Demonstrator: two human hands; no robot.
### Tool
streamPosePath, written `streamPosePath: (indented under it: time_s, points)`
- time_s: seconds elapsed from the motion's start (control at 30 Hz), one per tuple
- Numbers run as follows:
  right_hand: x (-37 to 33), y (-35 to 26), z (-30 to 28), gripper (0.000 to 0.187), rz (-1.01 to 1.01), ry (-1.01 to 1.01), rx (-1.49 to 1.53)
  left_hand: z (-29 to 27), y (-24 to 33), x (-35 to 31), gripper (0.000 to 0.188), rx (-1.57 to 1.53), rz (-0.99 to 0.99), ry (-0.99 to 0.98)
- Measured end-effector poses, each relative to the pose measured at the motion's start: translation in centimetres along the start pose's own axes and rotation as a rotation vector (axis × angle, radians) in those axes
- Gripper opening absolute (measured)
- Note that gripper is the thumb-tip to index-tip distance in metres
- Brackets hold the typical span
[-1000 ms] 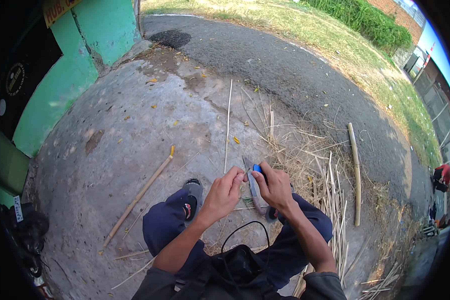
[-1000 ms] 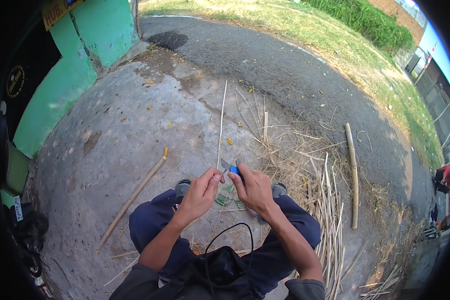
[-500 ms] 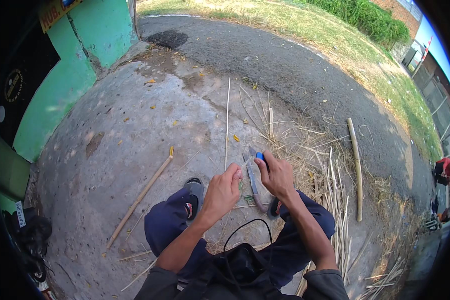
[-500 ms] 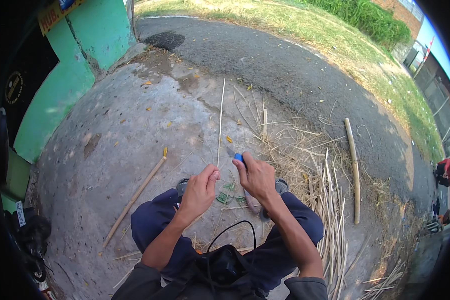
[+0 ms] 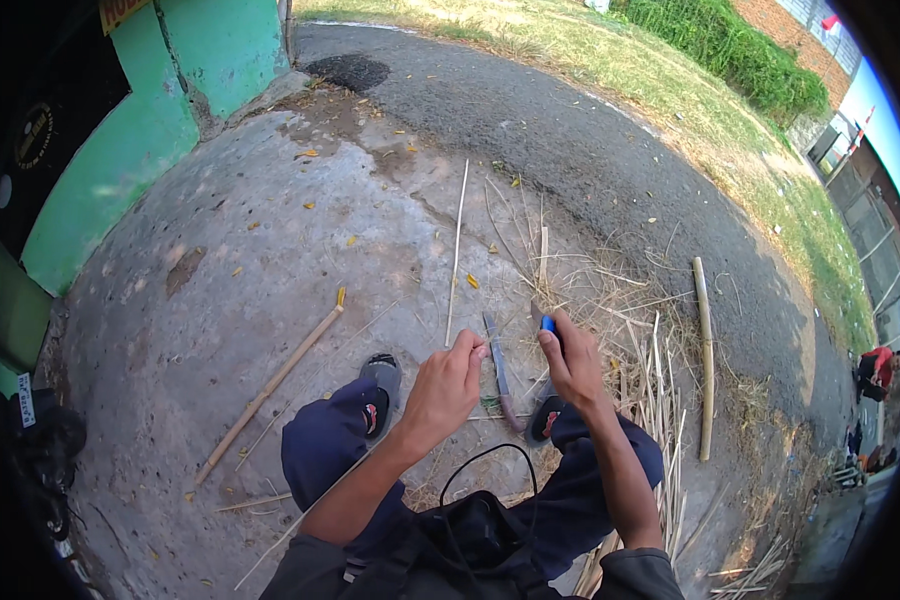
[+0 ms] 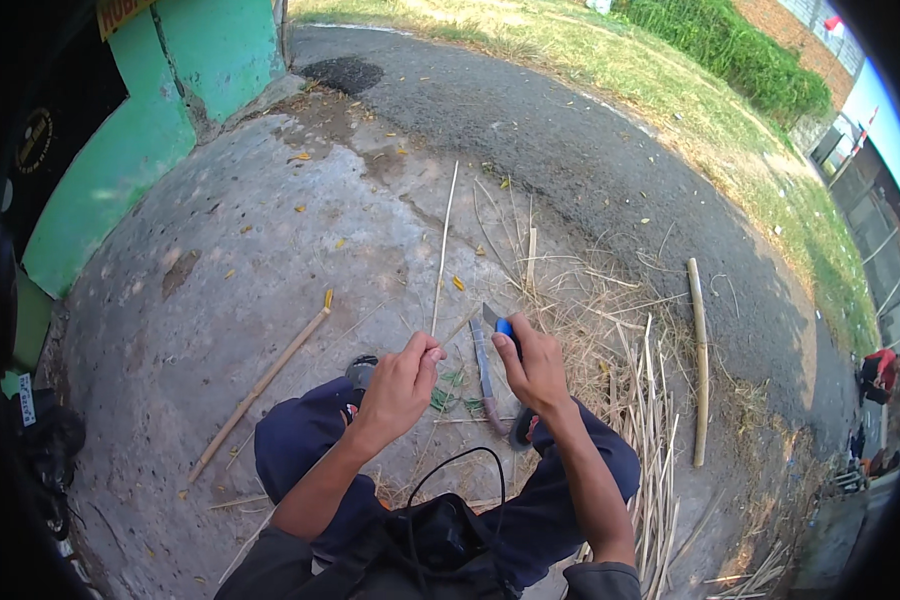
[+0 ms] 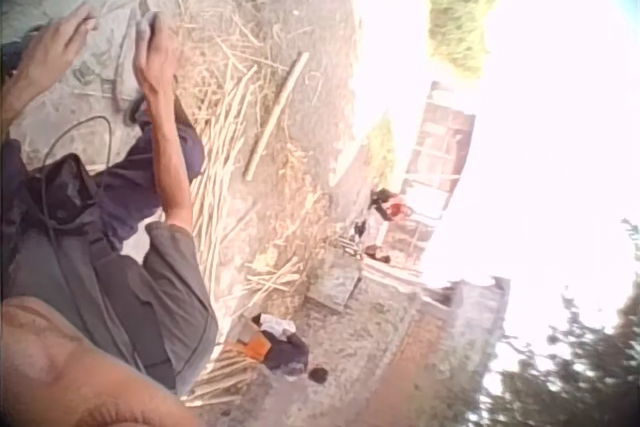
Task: The person scrapes and trims a long bamboo strip using a utility knife, periodically bending and feeling the strip by hand.
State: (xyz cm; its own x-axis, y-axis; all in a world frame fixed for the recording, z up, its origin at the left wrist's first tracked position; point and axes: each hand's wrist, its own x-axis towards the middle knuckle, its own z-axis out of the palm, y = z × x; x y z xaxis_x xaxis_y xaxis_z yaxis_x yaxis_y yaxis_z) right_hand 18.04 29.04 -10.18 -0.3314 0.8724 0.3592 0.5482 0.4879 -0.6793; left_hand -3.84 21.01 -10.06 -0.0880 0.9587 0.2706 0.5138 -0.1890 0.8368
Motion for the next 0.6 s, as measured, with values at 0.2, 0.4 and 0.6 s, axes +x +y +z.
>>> streamPosePath:
  time_s: [0.2, 0.4, 0.6]
  points:
    - [-0.8, -0.3, 2.3, 0.028, -0.090, -0.174, -0.010, -0.2, 1.2, 0.3, 0.017, -0.106, 0.012, -0.065]
    - [-0.7, -0.4, 2.3, 0.030, -0.088, -0.141, -0.036, 0.3, 1.2, -0.1, 0.014, -0.115, 0.039, -0.020]
    - [-0.2, 0.3, 2.5, 0.034, -0.070, -0.100, -0.112, 0.2, 1.4, -0.1, 0.012, 0.039, 0.028, -0.027]
